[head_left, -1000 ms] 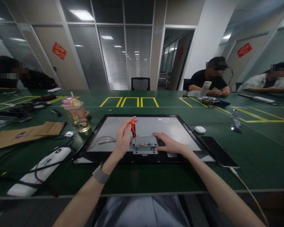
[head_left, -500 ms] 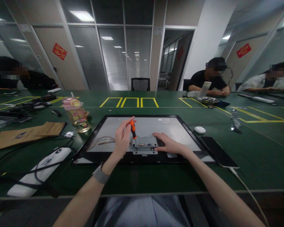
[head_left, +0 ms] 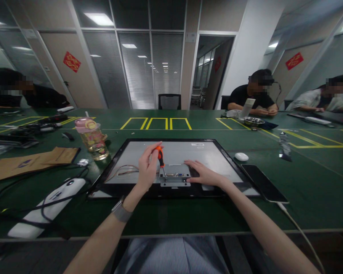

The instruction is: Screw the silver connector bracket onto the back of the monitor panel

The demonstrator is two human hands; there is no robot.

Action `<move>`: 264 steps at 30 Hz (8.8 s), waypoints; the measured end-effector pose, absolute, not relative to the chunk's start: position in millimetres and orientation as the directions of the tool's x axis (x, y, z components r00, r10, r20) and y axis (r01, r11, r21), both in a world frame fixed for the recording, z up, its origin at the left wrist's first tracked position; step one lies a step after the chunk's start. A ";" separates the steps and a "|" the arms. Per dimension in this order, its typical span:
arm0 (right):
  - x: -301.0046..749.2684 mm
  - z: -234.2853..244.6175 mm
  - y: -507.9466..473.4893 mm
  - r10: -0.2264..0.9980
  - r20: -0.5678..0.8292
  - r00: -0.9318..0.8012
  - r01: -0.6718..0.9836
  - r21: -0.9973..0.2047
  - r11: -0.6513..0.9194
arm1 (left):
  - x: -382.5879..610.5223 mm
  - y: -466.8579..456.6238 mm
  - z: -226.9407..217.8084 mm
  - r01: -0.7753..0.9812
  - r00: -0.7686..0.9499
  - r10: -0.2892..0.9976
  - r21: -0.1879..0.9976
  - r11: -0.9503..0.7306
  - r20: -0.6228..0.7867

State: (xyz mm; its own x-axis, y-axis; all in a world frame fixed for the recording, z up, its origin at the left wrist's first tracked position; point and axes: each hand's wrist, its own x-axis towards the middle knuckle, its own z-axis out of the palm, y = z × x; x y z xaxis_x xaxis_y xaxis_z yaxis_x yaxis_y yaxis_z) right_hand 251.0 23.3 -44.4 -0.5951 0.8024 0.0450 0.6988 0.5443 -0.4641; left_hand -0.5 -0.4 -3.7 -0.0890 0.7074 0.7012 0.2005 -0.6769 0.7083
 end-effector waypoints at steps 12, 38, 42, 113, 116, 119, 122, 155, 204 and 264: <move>250.8 -44.0 23.6 0.802 0.030 -0.596 0.706 -0.457 0.541 | -0.3 -1.4 -3.3 0.196 -0.055 0.699 0.694 -0.692 0.713; 251.6 -47.2 25.0 0.799 0.044 -0.600 0.705 -0.442 0.554 | 1.5 -0.8 -4.7 0.177 -0.043 0.730 0.724 -0.667 0.683; 251.3 -45.9 24.1 0.799 0.039 -0.600 0.707 -0.441 0.552 | 1.3 -1.2 -4.2 0.154 -0.063 0.744 0.743 -0.651 0.665; 254.1 -49.4 27.0 0.799 0.035 -0.600 0.666 -0.531 0.524 | 0.3 -3.2 -2.4 0.189 -0.053 0.714 0.709 -0.679 0.698; 253.9 -48.7 26.8 0.796 0.034 -0.605 0.658 -0.541 0.523 | 0.4 -2.4 -2.8 0.204 -0.069 0.715 0.711 -0.673 0.696; 254.2 -48.8 26.8 0.791 0.039 -0.611 0.652 -0.542 0.530 | 0.3 0.7 -3.2 0.286 -0.093 0.668 0.662 -0.693 0.739; 254.6 -49.0 26.9 0.791 0.040 -0.611 0.655 -0.535 0.533 | 0.0 2.3 -2.9 0.321 -0.121 0.643 0.643 -0.696 0.756; 253.3 -49.6 25.7 0.798 0.075 -0.599 0.694 -0.449 0.563 | 0.3 0.0 -4.3 0.179 -0.065 0.705 0.703 -0.688 0.707; 253.2 -49.9 26.1 0.799 0.059 -0.599 0.691 -0.466 0.553 | -0.7 2.2 -3.6 0.292 -0.074 0.630 0.621 -0.728 0.773; 253.3 -50.9 27.4 0.795 0.059 -0.603 0.693 -0.455 0.559 | 0.1 1.0 -4.9 0.240 -0.047 0.653 0.643 -0.727 0.756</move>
